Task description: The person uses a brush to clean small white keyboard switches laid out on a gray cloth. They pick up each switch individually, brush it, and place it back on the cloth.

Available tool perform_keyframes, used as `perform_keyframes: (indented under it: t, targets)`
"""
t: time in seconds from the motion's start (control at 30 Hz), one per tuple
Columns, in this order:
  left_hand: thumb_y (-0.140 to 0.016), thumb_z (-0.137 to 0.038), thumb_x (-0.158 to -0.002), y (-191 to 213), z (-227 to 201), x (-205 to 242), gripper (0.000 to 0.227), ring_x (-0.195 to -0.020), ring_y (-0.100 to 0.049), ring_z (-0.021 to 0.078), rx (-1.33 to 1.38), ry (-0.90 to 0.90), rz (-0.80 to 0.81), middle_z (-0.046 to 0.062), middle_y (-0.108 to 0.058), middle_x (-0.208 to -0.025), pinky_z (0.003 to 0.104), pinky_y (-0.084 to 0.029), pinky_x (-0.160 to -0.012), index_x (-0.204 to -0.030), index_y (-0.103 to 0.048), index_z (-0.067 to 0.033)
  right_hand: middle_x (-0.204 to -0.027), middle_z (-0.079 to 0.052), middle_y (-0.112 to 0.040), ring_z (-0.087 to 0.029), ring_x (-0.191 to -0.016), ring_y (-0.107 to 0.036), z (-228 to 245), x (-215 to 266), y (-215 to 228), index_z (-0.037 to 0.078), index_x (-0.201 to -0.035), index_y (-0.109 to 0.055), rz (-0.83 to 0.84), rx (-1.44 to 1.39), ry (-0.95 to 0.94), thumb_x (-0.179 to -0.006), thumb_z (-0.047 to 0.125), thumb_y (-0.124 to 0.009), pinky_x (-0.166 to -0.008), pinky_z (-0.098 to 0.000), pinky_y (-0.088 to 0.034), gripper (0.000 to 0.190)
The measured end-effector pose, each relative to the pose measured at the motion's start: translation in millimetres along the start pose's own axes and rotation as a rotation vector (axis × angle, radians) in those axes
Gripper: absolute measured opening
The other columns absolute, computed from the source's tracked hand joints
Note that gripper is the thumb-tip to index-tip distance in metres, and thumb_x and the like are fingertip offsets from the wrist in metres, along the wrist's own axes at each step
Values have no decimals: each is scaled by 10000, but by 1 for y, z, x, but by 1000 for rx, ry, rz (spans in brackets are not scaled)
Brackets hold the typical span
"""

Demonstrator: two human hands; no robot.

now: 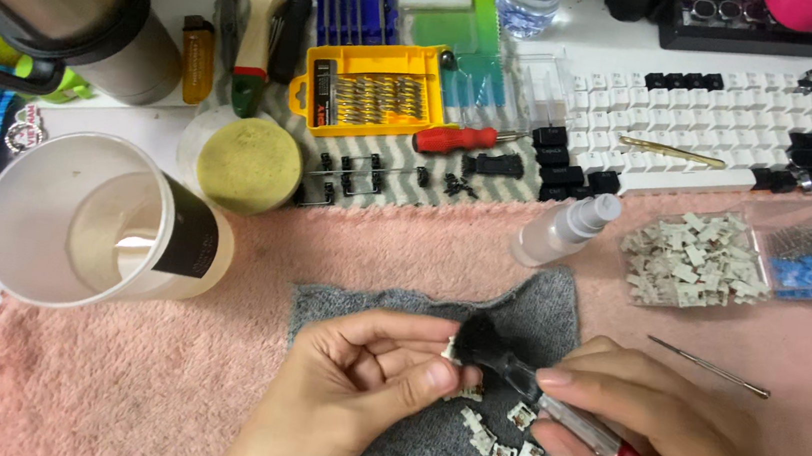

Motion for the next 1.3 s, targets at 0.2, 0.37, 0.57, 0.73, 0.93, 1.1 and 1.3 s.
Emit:
perform_keyframes:
  t: [0.2,0.37,0.57,0.73,0.93,1.1,1.3]
  targets:
    - [-892,47,-911,-5,-22,4,248,-855,-924,279,-126,-247,-48,304,-951,-981,317,-763,-834,-1155,-881,87,-1223,-132,-907,-149,-960,-951,11,-3,-2,90,-1078,-861,-55,13,-148,-908,226,-785,-663,-164,-730,230]
    - [-900,39,-900,-11,-26,11,219,-819,-919,259,-170,-311,-108,264,-943,-914,304,-769,-827,-1108,-910,106,-1173,-102,-919,-169,-1033,-925,9,0,-1,76,-1108,-877,-36,50,-84,-926,198,-802,-933,-266,-735,231]
    - [-886,-10,-933,-10,-26,10,236,-760,-882,176,-252,-277,-201,198,-960,-914,244,-742,-805,-1145,-947,75,-1201,-113,-897,-153,-997,-904,11,-2,-6,68,-1197,-848,21,84,123,-947,111,-846,-933,-242,-690,253]
    - [-876,-33,-953,-10,-20,10,236,-767,-870,154,-280,-226,-205,177,-968,-933,241,-744,-809,-1160,-953,51,-1184,-119,-895,-166,-1034,-897,15,-3,-10,53,-1180,-853,4,90,106,-963,80,-833,-973,-254,-677,219]
    - [-850,18,-968,-8,-15,8,255,-796,-868,194,-181,-214,-174,219,-941,-946,265,-740,-824,-1202,-916,95,-1141,-136,-893,-191,-976,-888,16,-6,-11,13,-1152,-859,-6,117,128,-969,78,-828,-922,-278,-676,197]
    - [-850,41,-962,-4,-10,6,275,-810,-865,198,-120,-189,-150,234,-934,-980,260,-732,-834,-1225,-894,104,-1147,-136,-895,-199,-982,-888,16,-9,-11,6,-1169,-854,30,111,124,-990,107,-785,-911,-283,-676,216]
    - [-888,48,-934,-1,-6,5,240,-779,-874,221,-122,-151,-214,246,-933,-924,270,-730,-803,-1167,-892,102,-1186,-147,-892,-203,-1032,-904,18,-4,-14,11,-1196,-828,36,94,167,-999,121,-779,-962,-279,-697,231]
Point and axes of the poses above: each hand's wrist, its own x-axis away from the middle knuckle, its own y-axis out of the back of the hand, z = x × y, the point moved 8 cm from there along -x, towards the middle knuckle
